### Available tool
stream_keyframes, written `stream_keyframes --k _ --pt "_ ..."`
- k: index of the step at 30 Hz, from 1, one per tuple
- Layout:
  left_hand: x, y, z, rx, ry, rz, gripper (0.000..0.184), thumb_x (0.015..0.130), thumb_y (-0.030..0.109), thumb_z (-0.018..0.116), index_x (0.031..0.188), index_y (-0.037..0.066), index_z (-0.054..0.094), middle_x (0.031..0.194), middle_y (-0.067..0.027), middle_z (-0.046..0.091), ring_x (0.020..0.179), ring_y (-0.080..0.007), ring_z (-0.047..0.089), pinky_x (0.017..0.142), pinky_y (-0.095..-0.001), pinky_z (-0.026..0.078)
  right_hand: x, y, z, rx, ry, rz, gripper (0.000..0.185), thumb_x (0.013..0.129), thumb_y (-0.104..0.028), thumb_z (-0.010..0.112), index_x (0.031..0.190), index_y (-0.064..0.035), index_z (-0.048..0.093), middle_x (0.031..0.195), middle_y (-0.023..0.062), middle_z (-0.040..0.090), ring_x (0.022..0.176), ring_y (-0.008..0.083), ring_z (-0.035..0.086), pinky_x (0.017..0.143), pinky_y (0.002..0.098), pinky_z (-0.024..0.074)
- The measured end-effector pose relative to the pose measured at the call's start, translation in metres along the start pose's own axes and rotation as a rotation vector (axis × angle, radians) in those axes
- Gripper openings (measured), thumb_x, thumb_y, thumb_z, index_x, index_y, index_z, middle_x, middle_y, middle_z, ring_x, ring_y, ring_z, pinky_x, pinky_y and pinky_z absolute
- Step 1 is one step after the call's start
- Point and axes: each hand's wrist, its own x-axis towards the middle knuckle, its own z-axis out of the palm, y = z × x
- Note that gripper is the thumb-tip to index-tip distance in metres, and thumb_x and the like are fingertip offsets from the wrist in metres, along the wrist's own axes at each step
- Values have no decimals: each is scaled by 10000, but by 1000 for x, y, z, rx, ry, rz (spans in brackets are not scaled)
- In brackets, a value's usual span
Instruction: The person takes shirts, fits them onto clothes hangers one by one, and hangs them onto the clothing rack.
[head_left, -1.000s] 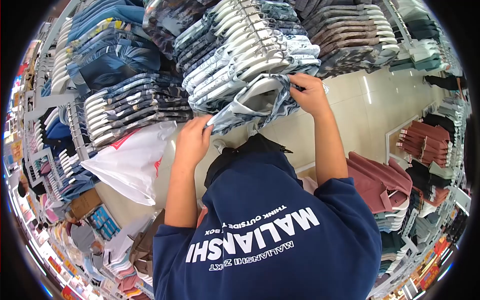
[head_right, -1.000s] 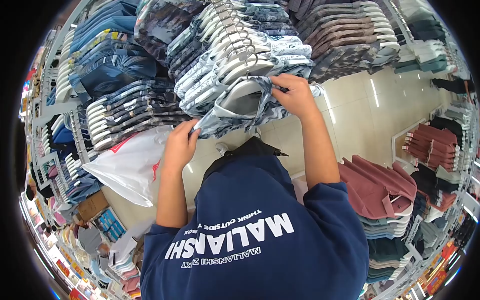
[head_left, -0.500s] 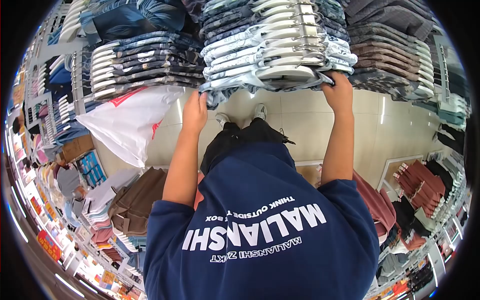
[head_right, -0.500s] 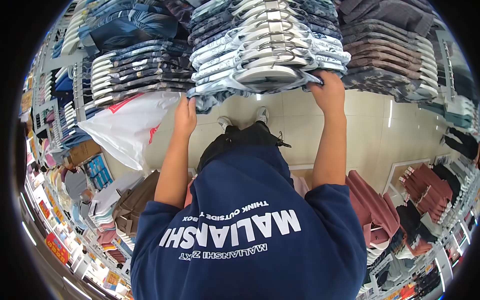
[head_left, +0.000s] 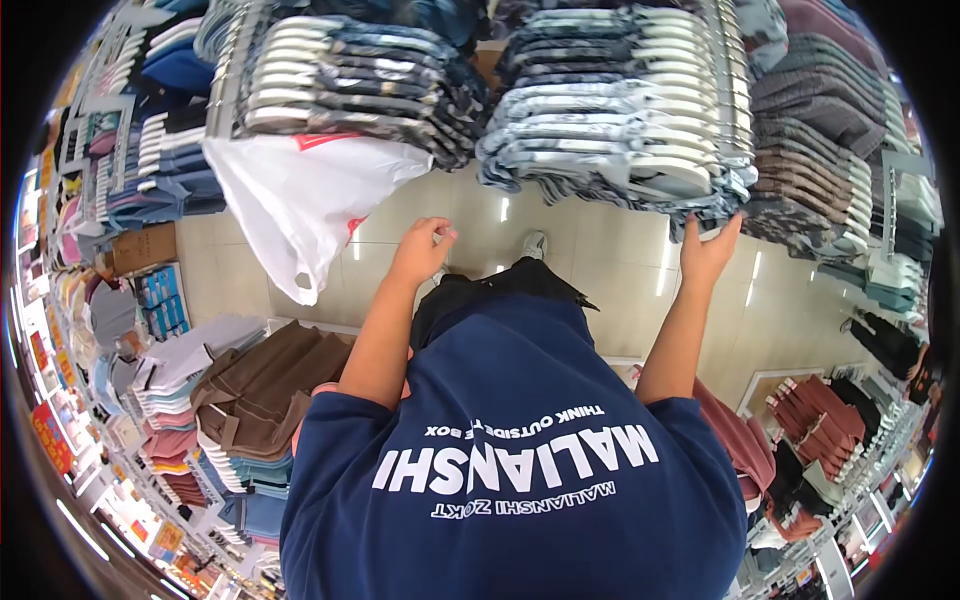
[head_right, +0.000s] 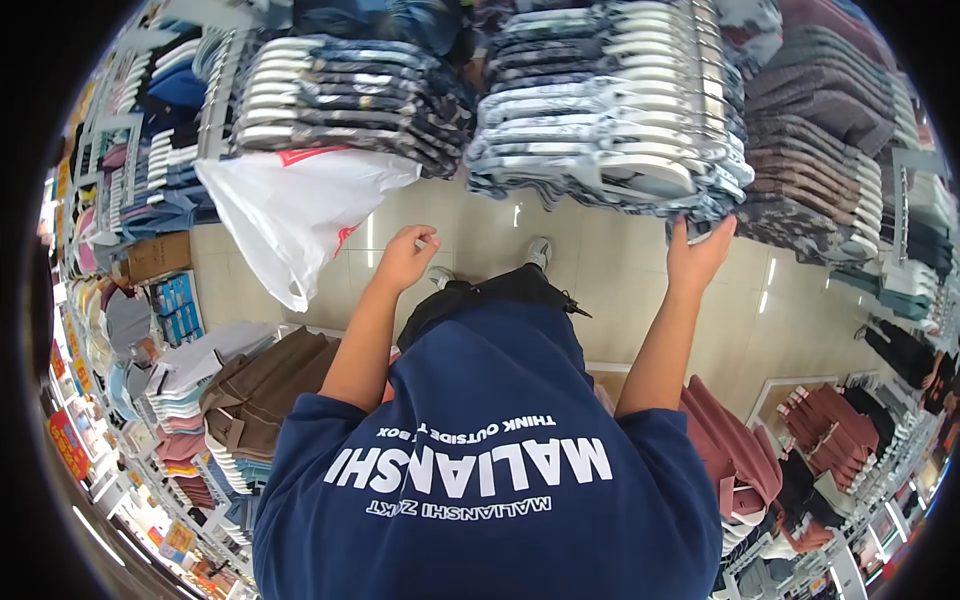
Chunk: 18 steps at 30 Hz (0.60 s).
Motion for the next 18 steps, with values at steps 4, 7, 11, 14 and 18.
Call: stream_keyframes --k 4,7,11,14,18 --pt "-30 -58 -21 15 -36 -33 313 879 255 689 1089 24 691 1013 -154 660 846 -260 657 779 -374 527 -29 -39 11 -301 -629 321 874 811 -539 686 1387 85 479 1373 300 533 1313 406 500 1098 419 393" --pt "-61 -85 -45 -81 -207 -40 283 862 273 706 1025 43 718 1002 -152 657 901 -275 648 823 -381 517 -74 -68 35 -282 -965 122 855 812 -598 646 1344 64 544 1305 286 590 1233 391 575 1048 411 444" --pt "-108 -85 -85 -246 -364 -38 245 841 276 726 962 63 740 987 -135 657 923 -286 636 833 -367 515 -144 -177 64 -187 -1107 -99 793 829 -547 663 1368 21 538 1302 272 600 1221 387 583 1029 397 456" --pt "-136 -110 -95 -289 -485 138 208 835 242 734 951 69 743 1042 -93 635 970 -241 606 890 -344 482 -193 -241 96 -84 -1247 -343 757 842 -513 668 1393 -13 524 1237 251 646 1144 368 632 983 408 481" --pt "-162 -134 -111 -449 -401 220 187 845 221 717 967 82 749 1055 -95 619 1071 -244 563 957 -346 442 -231 -339 100 8 -1352 -497 679 850 -444 695 1351 -7 561 1169 222 680 1051 322 680 913 402 510"
